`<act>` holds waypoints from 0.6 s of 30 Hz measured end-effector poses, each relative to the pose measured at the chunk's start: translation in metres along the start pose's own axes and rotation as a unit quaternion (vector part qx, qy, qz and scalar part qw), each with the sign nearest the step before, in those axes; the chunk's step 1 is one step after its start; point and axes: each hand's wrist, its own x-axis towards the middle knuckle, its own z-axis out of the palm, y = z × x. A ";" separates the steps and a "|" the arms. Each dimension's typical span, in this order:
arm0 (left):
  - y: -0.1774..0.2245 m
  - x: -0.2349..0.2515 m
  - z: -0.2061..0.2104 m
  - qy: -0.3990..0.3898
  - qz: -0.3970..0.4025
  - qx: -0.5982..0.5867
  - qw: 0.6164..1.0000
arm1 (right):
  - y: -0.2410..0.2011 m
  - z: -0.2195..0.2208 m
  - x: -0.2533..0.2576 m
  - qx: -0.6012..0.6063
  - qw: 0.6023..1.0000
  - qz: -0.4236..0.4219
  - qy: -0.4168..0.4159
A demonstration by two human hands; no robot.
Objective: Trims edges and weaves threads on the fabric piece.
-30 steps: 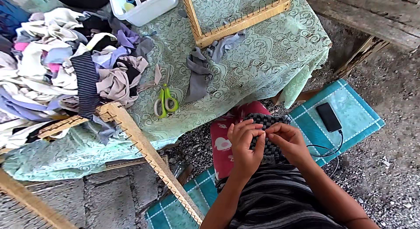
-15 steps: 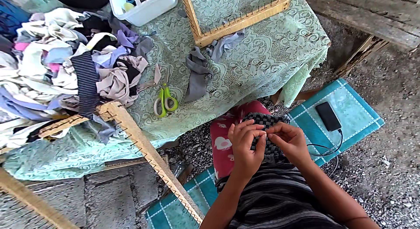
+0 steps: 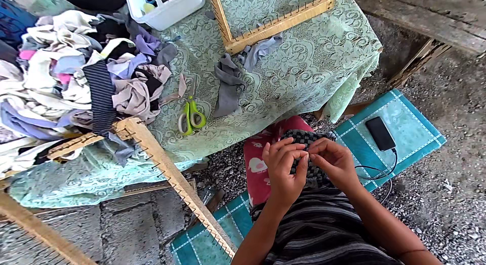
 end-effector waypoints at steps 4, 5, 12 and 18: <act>0.000 0.000 0.000 0.000 0.000 -0.001 1.000 | 0.002 0.001 -0.001 -0.033 0.999 -0.028 0.009; 0.000 0.000 0.000 -0.002 -0.005 -0.004 1.000 | 0.003 0.001 -0.001 -0.044 0.998 -0.037 0.013; 0.001 0.000 -0.002 -0.023 -0.032 -0.032 0.999 | 0.011 0.000 -0.003 -0.142 0.975 -0.166 0.041; 0.003 0.001 -0.007 -0.047 -0.086 -0.142 0.985 | 0.008 0.002 -0.001 -0.120 0.974 -0.188 0.029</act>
